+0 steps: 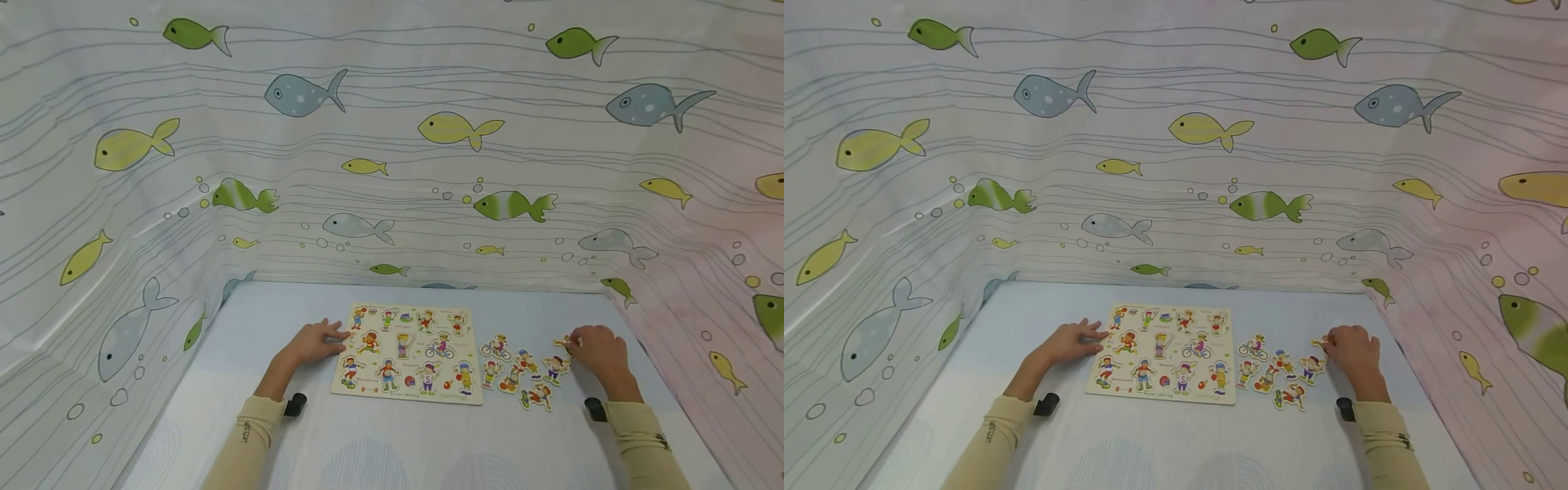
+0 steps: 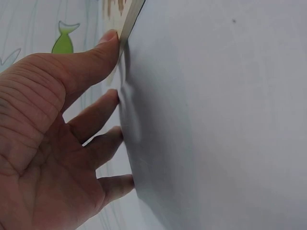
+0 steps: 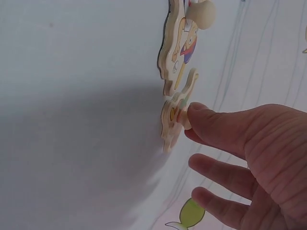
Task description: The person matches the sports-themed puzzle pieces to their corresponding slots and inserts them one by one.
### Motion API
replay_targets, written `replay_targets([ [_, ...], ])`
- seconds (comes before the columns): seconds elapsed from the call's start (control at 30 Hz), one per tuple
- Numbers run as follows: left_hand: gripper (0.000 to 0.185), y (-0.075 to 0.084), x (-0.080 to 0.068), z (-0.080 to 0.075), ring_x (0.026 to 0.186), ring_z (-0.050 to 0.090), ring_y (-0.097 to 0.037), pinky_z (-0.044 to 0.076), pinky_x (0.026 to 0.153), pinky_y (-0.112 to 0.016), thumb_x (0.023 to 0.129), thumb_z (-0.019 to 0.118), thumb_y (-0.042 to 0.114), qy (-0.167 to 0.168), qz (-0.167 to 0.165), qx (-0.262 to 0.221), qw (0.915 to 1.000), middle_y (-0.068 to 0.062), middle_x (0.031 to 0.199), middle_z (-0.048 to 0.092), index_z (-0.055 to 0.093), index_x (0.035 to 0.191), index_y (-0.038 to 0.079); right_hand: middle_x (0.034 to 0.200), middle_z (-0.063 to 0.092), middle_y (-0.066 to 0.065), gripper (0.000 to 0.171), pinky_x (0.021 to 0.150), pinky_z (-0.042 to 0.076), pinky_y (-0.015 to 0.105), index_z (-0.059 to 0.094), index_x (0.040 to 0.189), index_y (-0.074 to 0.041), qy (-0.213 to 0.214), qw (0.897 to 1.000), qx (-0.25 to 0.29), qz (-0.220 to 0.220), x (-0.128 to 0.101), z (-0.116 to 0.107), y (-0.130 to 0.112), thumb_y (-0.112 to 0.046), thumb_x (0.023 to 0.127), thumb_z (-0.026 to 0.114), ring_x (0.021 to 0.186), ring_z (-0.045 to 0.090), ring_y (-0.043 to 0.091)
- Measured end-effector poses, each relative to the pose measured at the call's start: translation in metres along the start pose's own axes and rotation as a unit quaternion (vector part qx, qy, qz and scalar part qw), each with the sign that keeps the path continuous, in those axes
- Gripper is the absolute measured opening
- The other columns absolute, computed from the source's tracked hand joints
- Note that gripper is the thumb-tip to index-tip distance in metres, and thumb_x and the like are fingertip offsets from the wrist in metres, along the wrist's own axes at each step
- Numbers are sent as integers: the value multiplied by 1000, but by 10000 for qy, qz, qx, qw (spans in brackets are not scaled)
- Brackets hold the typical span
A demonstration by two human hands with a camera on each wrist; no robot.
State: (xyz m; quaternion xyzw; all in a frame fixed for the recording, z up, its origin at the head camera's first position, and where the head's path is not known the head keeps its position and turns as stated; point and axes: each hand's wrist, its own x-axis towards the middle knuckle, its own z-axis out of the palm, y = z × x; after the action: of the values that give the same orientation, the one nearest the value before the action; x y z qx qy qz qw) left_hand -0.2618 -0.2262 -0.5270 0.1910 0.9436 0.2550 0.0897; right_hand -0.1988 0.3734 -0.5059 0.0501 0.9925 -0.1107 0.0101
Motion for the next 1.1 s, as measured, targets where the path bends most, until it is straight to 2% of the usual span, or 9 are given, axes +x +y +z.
replay_targets([
  [0.3,39,1,0,1,140,31,-46,22,112,-62,88,74,33,-6,-74,-44,10000,-15,144,50,71,122,15,95,64,24,17,76,42,64,68,92,0,-62,9999,-86,108,1,-1,1,-16,90,70,92,55,45],
  [0.63,38,3,-1,0,140,31,-45,22,113,-62,89,73,33,19,-91,-61,9999,-14,144,49,71,122,15,90,64,21,17,74,43,62,68,91,0,-256,9994,-98,220,4,0,1,-16,91,69,87,55,41],
  [0.9,38,3,-3,1,140,30,-47,22,112,-63,89,73,32,-21,-88,-54,9999,-16,144,49,71,122,13,95,64,25,17,71,46,59,69,93,2,-49,9998,-143,142,4,2,2,-15,90,70,87,57,41],
  [1.1,37,5,-3,0,140,30,-46,21,113,-62,89,73,30,22,-91,-48,9999,-16,144,49,71,122,13,103,64,28,16,70,48,59,70,92,2,354,9993,-77,-67,4,3,-3,-14,88,72,94,56,46],
])
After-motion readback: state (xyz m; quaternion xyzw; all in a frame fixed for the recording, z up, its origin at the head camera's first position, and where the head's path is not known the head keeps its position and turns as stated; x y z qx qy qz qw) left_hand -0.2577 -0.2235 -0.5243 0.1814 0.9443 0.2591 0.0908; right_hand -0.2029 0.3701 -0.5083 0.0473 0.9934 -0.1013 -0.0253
